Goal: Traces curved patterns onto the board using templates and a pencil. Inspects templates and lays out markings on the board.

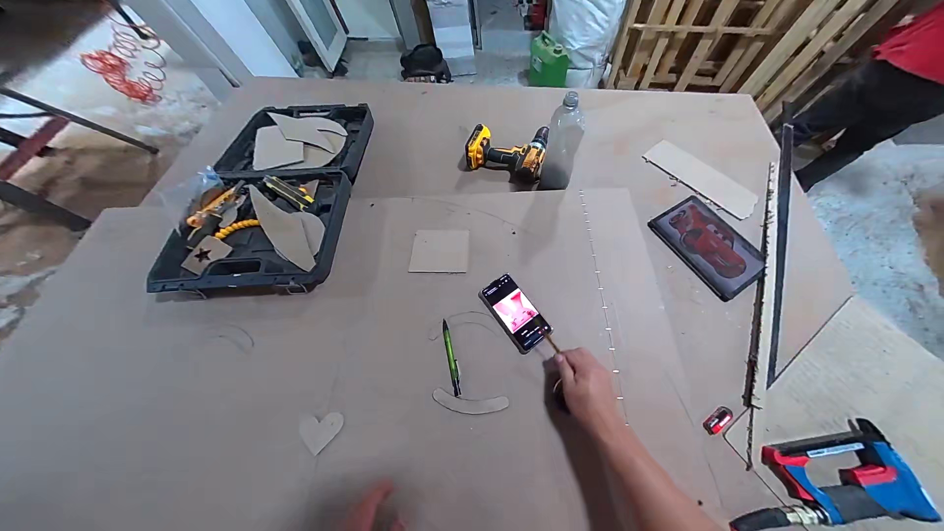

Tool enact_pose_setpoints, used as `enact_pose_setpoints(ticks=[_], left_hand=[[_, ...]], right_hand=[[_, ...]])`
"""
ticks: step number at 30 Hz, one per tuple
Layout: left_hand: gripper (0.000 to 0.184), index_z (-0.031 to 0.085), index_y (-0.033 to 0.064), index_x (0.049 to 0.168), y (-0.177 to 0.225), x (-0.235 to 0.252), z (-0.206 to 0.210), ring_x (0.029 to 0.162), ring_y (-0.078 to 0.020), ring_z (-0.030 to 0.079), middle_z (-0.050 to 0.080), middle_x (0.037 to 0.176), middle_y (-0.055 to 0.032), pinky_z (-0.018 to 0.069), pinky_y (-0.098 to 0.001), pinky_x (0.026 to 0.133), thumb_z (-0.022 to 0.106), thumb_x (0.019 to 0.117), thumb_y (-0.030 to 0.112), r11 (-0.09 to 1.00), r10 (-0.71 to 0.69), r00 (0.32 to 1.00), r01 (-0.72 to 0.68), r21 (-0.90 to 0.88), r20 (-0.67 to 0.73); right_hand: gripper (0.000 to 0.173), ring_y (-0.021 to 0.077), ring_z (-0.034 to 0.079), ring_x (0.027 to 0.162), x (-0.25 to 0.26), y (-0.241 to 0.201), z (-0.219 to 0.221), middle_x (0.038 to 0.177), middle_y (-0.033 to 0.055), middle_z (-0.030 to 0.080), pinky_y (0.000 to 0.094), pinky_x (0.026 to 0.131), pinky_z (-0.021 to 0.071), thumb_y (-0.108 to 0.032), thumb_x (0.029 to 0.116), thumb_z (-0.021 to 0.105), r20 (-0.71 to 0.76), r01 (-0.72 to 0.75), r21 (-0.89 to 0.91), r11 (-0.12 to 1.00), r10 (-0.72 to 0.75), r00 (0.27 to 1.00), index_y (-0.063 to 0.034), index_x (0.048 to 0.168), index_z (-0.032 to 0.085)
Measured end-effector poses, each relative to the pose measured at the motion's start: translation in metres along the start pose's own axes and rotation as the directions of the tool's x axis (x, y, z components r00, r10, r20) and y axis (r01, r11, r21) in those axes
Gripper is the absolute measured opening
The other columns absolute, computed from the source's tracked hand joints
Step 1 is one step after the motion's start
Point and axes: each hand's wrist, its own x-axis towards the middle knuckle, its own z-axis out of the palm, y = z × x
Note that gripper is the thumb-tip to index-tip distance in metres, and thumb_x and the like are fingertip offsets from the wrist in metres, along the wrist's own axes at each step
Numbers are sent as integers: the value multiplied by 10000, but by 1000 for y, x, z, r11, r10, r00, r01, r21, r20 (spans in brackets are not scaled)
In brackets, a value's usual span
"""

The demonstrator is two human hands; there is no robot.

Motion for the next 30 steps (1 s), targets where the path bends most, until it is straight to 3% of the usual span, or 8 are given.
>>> enact_pose_setpoints(ticks=[3, 6, 9, 12, 14, 18, 25, 30], left_hand=[[557, 518, -74, 1430, -31, 36, -5, 1456, -450, 404, 385, 1573, -304, 355, -580, 1188, 576, 1010, 288, 963, 168, 976, -132, 235, -138], [683, 504, -8, 1480, -67, 84, 2, 1452, -439, 416, 379, 1602, -249, 361, -595, 1168, 446, 1015, 489, 905, 271, 916, -138, 403, -295], [756, 441, 23, 1536, -94, 113, 15, 1508, -390, 346, 389, 1614, -201, 255, -590, 1223, 306, 1030, 568, 853, 363, 861, -153, 499, -355], [770, 432, 10, 1536, -98, 115, 16, 1514, -394, 331, 391, 1608, -214, 235, -596, 1228, 289, 1028, 571, 844, 376, 859, -162, 512, -348], [774, 427, 21, 1541, -101, 116, 15, 1521, -386, 318, 384, 1611, -215, 227, -589, 1232, 292, 1026, 584, 847, 369, 864, -160, 508, -343], [805, 377, 24, 1568, -99, 115, 13, 1539, -396, 268, 340, 1632, -225, 195, -597, 1233, 274, 1031, 615, 851, 351, 883, -161, 500, -313], [834, 359, -9, 1564, -92, 113, 12, 1538, -421, 251, 316, 1632, -257, 177, -589, 1238, 261, 1024, 618, 858, 309, 911, -143, 494, -274], [821, 362, -7, 1563, -92, 114, 13, 1541, -409, 253, 323, 1629, -254, 167, -585, 1243, 266, 1029, 609, 864, 305, 908, -137, 484, -287]], right_hand=[[353, 178, 678, 1042, -16, -4, 13, 1042, 11, 738, 401, 928, 547, -353, 1054, 490, -28, -11, -75, 997, 8, 1000, -163, 1036, 786], [311, 184, 684, 1043, -10, -16, 15, 1038, -3, 759, 405, 938, 538, -266, 1033, 527, -17, -29, -112, 993, 27, 999, -247, 1246, 753], [326, 168, 685, 1005, -8, -22, 22, 986, -26, 758, 391, 892, 547, -257, 1016, 548, -46, -15, -140, 990, 9, 999, -303, 1272, 744], [277, 140, 685, 981, -10, -23, 30, 950, -60, 757, 367, 865, 550, -340, 1036, 549, -101, -24, -167, 986, 7, 995, -319, 1197, 773], [261, 130, 687, 971, -11, -24, 34, 939, -67, 758, 359, 859, 553, -312, 1023, 570, -137, -24, -171, 985, 0, 991, -305, 1173, 783], [331, 143, 688, 972, -11, -24, 33, 961, -62, 765, 370, 859, 551, -185, 978, 591, -163, -6, -145, 989, -18, 986, -308, 1234, 761], [356, 155, 677, 954, -9, -20, 35, 973, -68, 766, 381, 851, 535, -186, 994, 561, -146, 18, -140, 990, -39, 989, -308, 1276, 742], [255, 154, 676, 934, 1, -22, 29, 955, -48, 742, 391, 806, 554, -307, 1034, 553, -128, -135, -55, 989, 127, 984, -287, 1181, 760]])
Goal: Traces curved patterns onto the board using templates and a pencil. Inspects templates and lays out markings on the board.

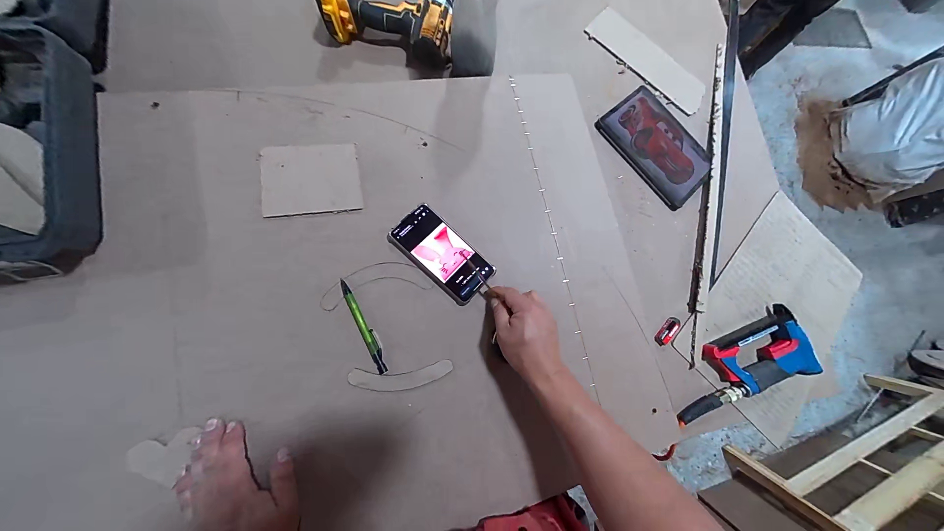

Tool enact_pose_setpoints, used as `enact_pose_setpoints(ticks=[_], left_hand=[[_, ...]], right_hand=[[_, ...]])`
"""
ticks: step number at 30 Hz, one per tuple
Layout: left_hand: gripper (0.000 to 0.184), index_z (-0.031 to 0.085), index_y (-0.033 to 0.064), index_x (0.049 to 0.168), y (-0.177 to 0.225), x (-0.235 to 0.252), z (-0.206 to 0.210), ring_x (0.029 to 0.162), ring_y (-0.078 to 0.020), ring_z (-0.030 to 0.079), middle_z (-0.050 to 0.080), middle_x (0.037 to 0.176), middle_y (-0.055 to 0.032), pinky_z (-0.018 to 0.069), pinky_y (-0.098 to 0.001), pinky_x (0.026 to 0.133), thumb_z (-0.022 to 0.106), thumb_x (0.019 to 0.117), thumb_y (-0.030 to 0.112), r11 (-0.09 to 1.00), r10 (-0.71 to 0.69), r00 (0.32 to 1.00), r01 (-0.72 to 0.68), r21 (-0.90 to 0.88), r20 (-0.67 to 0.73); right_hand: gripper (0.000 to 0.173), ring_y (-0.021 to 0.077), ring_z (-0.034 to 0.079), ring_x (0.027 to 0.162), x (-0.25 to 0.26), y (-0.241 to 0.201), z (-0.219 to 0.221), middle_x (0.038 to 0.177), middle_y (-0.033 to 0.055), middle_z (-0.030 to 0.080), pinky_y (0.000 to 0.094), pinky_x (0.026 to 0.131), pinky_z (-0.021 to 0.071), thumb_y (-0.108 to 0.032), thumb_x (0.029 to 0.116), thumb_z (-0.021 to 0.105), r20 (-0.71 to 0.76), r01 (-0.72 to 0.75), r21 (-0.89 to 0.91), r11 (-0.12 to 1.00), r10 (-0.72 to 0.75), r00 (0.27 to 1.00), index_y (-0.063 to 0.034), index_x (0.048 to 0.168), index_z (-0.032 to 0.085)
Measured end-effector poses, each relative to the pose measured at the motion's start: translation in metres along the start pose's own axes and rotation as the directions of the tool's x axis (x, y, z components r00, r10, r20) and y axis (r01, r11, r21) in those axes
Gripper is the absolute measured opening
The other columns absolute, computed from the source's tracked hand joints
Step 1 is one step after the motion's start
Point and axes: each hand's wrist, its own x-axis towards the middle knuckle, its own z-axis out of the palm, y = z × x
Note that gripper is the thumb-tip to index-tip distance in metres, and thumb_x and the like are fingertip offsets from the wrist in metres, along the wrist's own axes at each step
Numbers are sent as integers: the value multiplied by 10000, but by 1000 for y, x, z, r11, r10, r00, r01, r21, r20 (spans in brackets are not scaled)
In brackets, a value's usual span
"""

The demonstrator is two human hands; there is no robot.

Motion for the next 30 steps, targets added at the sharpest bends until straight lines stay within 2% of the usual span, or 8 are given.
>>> enact_pose_setpoints(ticks=[4, 8, 13, 23, 30], left_hand=[[813, 363, -6, 1565, 2, -2, 2, 1549, -412, 230, 314, 1634, -255, 159, -589, 1247, 274, 1030, 600, 1000, 2, 1000, -2, -24, -22], [793, 380, -2, 1554, -2, -1, 5, 1542, -425, 240, 320, 1634, -246, 172, -601, 1240, 300, 1030, 588, 999, 14, 999, -17, -46, -48], [774, 394, -1, 1546, -1, -2, 5, 1532, -444, 257, 336, 1622, -259, 187, -627, 1235, 327, 1026, 568, 997, 30, 996, -36, -75, -85], [765, 399, 48, 1563, -4, -4, 6, 1538, -384, 284, 344, 1644, -181, 217, -591, 1242, 339, 1004, 566, 998, -4, 997, 0, -57, -74], [771, 401, 31, 1559, -4, -3, 6, 1537, -380, 289, 354, 1639, -184, 210, -589, 1246, 331, 1010, 568, 999, 8, 997, -12, -50, -82]], right_hand=[[226, 188, 672, 892, 13, -6, -4, 894, -1, 697, 418, 761, 554, -372, 1030, 570, 57, -60, -24, 998, 61, 997, -231, 1073, 742], [217, 163, 660, 856, 15, -7, -2, 851, -23, 683, 400, 749, 540, -375, 1023, 592, 39, -22, -29, 999, 23, 999, -222, 1003, 744], [231, 150, 661, 851, 17, -8, 2, 858, -33, 697, 401, 749, 537, -374, 1029, 585, 11, 31, -33, 999, -30, 999, -224, 1036, 760], [212, 141, 663, 834, 19, -9, 5, 819, -46, 698, 405, 738, 535, -344, 1028, 587, 3, 39, -55, 998, -39, 999, -228, 1029, 764], [204, 155, 659, 832, 19, -11, 4, 845, -24, 688, 413, 723, 537, -336, 1019, 590, 7, 33, -59, 998, -32, 999, -229, 1034, 763]])
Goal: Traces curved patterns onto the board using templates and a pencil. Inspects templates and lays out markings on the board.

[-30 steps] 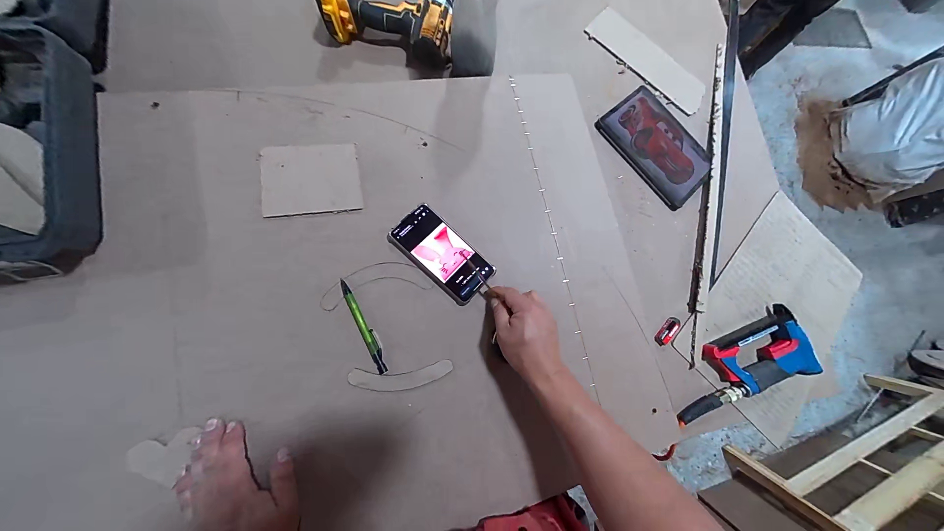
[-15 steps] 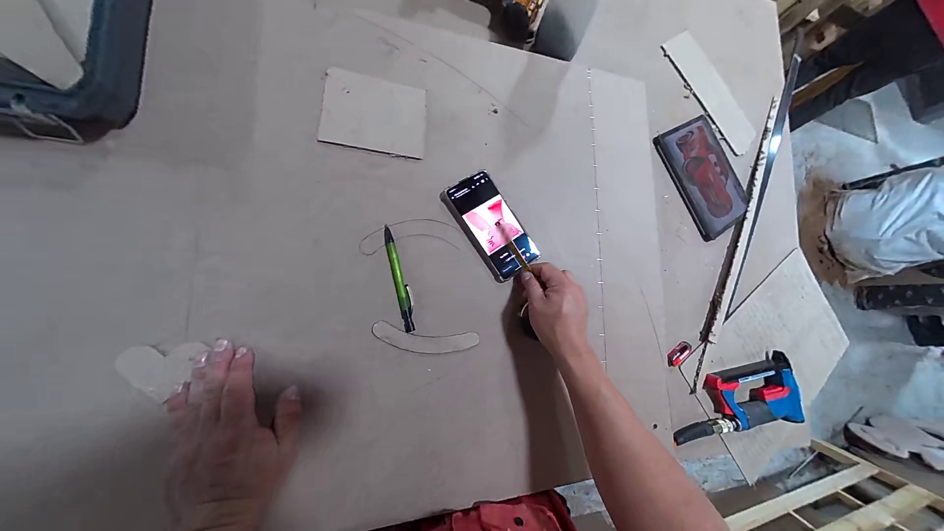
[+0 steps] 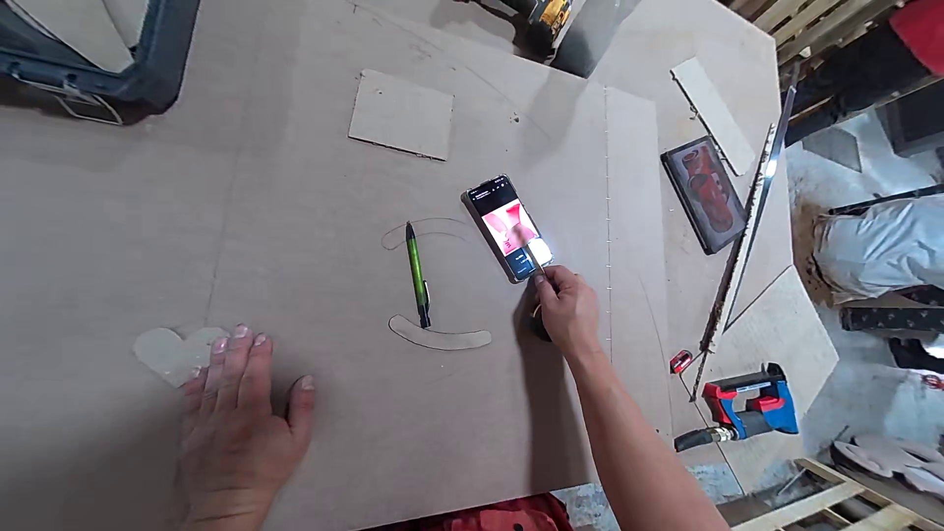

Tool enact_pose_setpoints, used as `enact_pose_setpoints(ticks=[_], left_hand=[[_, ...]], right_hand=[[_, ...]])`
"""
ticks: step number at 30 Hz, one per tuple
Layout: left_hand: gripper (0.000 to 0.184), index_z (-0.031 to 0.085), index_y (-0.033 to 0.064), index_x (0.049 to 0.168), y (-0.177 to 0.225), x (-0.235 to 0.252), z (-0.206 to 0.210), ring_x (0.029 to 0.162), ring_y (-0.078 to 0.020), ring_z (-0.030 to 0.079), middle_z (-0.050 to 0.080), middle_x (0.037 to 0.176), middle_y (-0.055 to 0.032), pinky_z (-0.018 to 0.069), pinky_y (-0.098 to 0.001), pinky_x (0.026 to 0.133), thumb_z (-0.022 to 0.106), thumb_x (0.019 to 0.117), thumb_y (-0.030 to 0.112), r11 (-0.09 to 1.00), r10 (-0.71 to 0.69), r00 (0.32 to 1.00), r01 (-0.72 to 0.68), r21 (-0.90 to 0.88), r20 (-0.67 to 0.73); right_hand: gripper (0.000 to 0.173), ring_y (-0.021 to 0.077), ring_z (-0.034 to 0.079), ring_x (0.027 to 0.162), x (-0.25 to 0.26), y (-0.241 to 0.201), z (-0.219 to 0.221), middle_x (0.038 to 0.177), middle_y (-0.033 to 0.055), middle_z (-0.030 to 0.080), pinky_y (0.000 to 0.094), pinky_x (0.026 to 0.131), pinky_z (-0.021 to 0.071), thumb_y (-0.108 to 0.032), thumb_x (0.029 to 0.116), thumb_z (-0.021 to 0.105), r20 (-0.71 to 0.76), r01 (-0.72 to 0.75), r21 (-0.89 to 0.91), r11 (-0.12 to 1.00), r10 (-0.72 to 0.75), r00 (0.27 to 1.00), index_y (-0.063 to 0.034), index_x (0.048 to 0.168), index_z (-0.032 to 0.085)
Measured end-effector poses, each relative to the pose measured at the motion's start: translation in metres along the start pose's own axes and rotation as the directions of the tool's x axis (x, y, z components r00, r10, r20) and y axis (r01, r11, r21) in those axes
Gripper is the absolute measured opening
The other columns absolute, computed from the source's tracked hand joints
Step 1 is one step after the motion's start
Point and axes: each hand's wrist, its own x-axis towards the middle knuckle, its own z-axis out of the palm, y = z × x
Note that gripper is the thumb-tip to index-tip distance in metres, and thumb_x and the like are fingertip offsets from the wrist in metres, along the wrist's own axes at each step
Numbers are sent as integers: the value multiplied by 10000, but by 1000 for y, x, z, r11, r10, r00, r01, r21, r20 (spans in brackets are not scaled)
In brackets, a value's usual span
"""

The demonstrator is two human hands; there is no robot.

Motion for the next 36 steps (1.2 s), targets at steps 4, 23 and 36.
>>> enact_pose_setpoints(ticks=[4, 23, 36], left_hand=[[772, 397, 36, 1562, 1, 0, -1, 1538, -378, 287, 349, 1641, -182, 217, -586, 1243, 331, 1008, 569, 1000, 1, 1000, -1, 4, -5], [778, 400, 32, 1559, 3, 1, -2, 1542, -375, 279, 345, 1642, -188, 207, -586, 1244, 305, 1010, 576, 1000, -13, 1000, 13, 17, 5], [772, 414, 28, 1550, 2, 1, -1, 1537, -385, 288, 358, 1635, -188, 212, -584, 1246, 328, 1007, 571, 1000, 4, 1000, -4, 6, -10]], right_hand=[[198, 149, 660, 829, -1, 0, 0, 839, -27, 688, 407, 722, 538, -329, 1018, 589, -4, 10, -8, 1000, -10, 1000, -231, 1035, 760], [191, 149, 663, 838, -1, 0, 0, 848, -23, 691, 402, 723, 544, -293, 1018, 580, 6, 18, -6, 1000, -18, 1000, -222, 1053, 754], [194, 157, 665, 848, -2, 0, -2, 863, -17, 693, 407, 729, 544, -268, 1008, 582, 11, 20, -15, 1000, -19, 1000, -219, 1078, 755]])
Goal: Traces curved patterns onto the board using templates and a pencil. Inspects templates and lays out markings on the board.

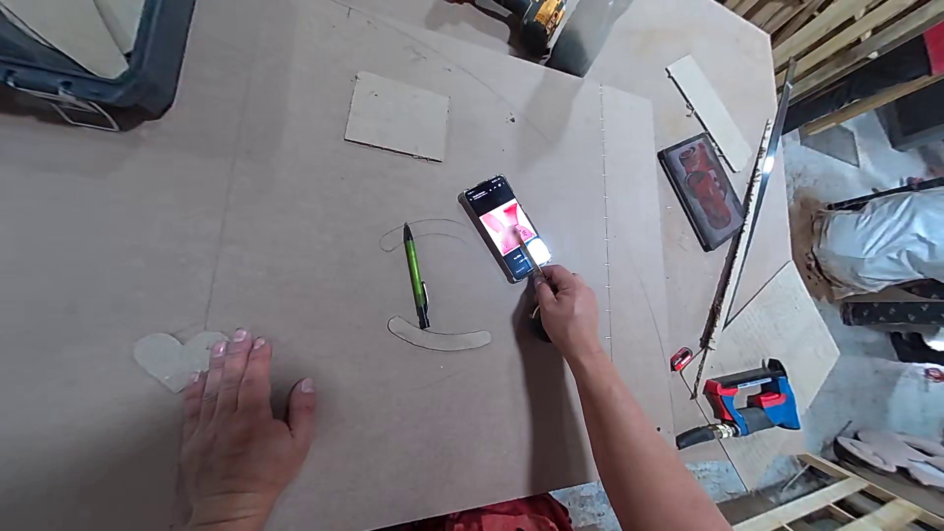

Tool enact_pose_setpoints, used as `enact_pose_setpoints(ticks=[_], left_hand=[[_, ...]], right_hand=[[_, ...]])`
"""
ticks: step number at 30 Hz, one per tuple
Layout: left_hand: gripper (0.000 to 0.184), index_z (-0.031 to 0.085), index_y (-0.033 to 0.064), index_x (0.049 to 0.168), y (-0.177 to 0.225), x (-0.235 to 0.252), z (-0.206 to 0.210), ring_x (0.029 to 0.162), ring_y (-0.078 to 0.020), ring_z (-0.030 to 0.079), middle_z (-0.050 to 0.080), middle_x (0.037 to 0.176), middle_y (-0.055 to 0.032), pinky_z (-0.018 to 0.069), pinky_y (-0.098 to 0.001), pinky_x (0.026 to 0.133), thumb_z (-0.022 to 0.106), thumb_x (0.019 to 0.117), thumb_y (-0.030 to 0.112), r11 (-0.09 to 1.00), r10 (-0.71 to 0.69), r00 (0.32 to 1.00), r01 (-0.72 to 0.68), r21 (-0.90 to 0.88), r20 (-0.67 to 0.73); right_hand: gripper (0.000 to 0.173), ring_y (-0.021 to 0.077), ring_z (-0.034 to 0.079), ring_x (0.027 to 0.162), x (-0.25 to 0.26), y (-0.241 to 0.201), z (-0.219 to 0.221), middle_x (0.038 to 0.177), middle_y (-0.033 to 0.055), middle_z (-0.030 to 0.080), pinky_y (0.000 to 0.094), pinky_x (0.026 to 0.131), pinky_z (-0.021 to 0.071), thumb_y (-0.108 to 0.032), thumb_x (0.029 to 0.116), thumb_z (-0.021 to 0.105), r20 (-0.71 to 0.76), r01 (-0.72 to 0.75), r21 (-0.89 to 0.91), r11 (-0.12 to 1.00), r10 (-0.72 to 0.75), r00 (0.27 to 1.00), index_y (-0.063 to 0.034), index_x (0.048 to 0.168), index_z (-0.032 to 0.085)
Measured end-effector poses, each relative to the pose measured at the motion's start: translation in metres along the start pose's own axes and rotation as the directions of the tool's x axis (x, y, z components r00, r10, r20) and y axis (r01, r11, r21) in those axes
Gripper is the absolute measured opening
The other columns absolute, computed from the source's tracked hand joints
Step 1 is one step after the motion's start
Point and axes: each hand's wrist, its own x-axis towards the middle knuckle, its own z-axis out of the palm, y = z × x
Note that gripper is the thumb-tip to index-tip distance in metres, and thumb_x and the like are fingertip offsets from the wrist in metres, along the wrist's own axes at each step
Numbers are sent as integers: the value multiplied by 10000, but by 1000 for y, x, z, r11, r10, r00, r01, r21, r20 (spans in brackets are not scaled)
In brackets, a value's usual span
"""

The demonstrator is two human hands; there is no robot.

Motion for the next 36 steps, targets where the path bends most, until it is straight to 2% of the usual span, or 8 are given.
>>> enact_pose_setpoints(ticks=[36], left_hand=[[777, 412, 30, 1550, -1, -1, 1, 1538, -391, 279, 348, 1638, -194, 202, -598, 1245, 336, 1003, 575, 999, -6, 1000, 6, -33, 2]], right_hand=[[207, 158, 666, 855, -1, -3, 0, 864, -20, 697, 404, 740, 540, -300, 1023, 565, -9, -2, -29, 1000, 2, 1000, -224, 1071, 751]])
